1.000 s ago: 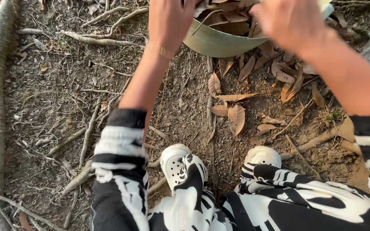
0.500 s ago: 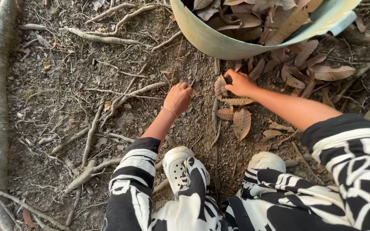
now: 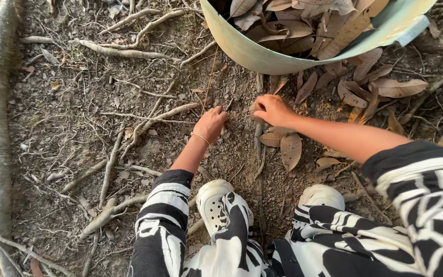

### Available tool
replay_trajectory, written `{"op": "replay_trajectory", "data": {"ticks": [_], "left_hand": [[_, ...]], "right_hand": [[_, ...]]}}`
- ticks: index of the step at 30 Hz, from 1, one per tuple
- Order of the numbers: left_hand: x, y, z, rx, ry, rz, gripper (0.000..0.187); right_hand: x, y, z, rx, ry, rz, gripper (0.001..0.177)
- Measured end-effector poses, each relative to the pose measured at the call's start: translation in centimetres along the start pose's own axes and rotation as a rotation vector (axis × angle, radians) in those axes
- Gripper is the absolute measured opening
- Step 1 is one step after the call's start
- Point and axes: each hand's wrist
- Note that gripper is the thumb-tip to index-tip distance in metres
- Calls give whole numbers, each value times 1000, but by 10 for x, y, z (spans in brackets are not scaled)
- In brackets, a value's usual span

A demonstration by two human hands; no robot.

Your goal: The person picks up dry leaves from the ground by hand and places them into a bucket.

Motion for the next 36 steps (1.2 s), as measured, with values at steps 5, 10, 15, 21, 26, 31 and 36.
{"op": "replay_trajectory", "data": {"ticks": [5,10,15,21,26,31,36], "left_hand": [[-13,-3,0,-31,-127,125,7],[-99,4,54,-103,-359,373,7],[-215,14,116,113,-472,614,9],[-290,70,133,339,-346,779,12],[-295,115,133,331,-194,893,21],[-256,91,163,425,-195,819,30],[-129,71,162,298,-343,288,5]], "right_hand": [[-95,-50,-117,-440,45,45,21],[-191,-78,-173,-156,531,111,12],[-250,-80,-145,-146,1050,117,11],[-290,-103,-106,10,1311,135,24],[-270,-162,-84,-313,1105,-17,26],[-181,-137,-17,346,166,-71,28],[-71,-115,71,313,-221,-63,39]]}}
Point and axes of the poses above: each hand's wrist, its own y-axis towards the middle knuckle, its own x-axis out of the palm, z = x × y, and after that the axes turned 7 degrees about x, right-handed
